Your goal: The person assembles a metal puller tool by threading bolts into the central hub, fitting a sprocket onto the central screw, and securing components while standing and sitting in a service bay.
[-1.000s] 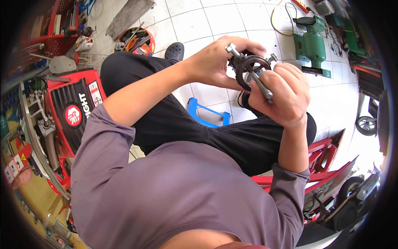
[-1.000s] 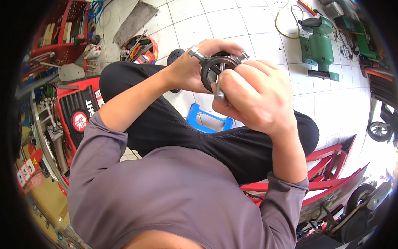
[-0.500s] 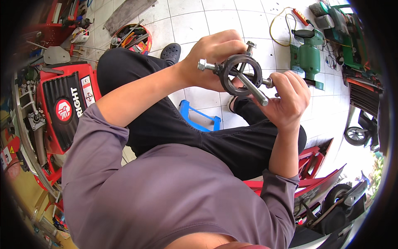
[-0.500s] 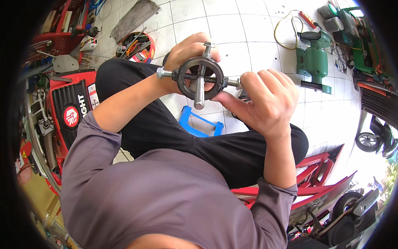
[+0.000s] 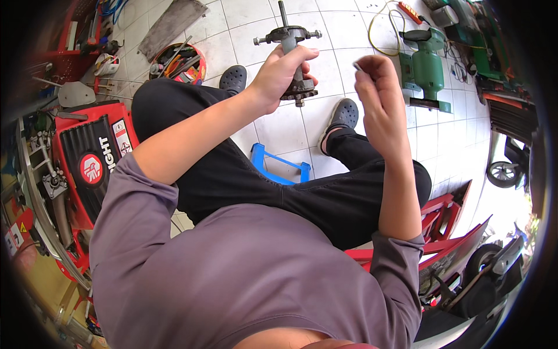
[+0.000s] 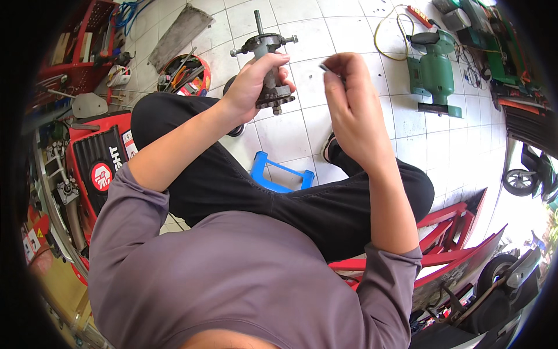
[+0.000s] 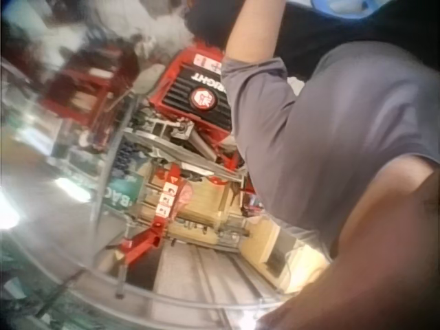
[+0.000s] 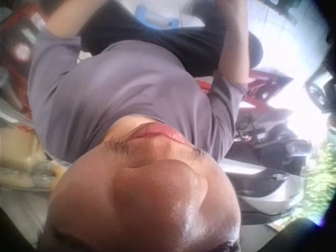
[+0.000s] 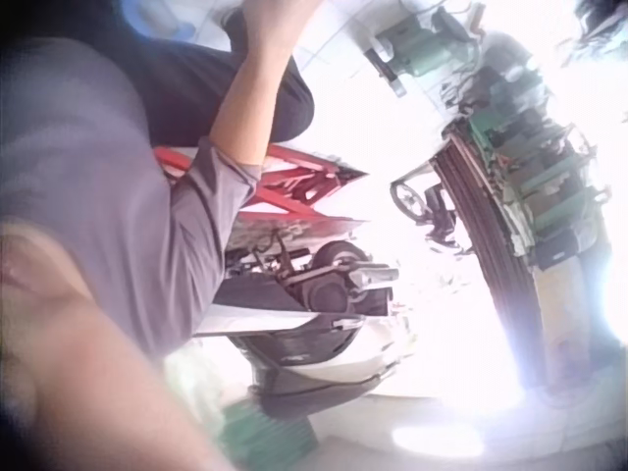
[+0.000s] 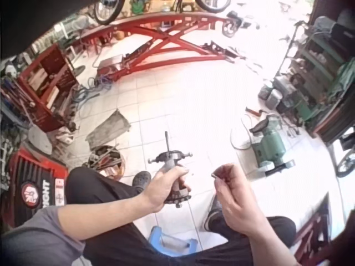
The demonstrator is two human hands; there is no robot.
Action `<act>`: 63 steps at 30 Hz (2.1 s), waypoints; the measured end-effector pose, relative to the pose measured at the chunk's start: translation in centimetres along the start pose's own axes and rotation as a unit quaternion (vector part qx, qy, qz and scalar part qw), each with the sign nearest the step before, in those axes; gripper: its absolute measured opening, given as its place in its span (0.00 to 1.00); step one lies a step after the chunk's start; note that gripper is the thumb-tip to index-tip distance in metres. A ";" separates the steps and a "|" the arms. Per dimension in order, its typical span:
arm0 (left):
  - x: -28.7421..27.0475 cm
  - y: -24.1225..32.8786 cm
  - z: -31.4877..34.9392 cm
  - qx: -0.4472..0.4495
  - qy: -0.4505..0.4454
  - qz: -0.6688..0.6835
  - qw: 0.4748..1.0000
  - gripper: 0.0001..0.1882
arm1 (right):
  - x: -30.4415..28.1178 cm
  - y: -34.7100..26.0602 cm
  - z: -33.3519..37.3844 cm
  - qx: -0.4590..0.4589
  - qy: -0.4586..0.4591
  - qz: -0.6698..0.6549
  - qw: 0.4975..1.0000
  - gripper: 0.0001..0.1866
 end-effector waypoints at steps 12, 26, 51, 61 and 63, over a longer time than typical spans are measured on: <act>2.8 -0.2 2.1 0.005 -0.089 -0.086 0.992 0.17 | -0.9 0.6 0.0 0.015 0.033 -0.064 0.997 0.09; 4.2 0.3 2.4 0.109 -0.140 -0.204 0.963 0.12 | -1.7 -1.4 0.2 -0.100 0.136 0.055 0.984 0.07; 6.6 4.3 6.3 0.332 -0.185 -0.339 0.861 0.33 | -2.1 -4.7 2.9 -0.257 0.136 -0.047 0.956 0.23; 6.3 4.7 6.1 0.345 -0.197 -0.402 0.825 0.26 | -2.3 -3.7 2.3 -0.164 0.105 -0.093 0.976 0.17; 6.4 5.2 6.3 0.374 -0.186 -0.419 0.806 0.26 | -2.5 -4.0 2.4 -0.187 0.095 -0.043 0.977 0.16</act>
Point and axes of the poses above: each hand's wrist, its own z-axis away from the middle knuckle, its own x-axis out of the palm, y = z × x, the point moved 10 cm from there along -z, towards the middle knuckle, and after that the axes turned 12 degrees about z, right-handed, at the moved point
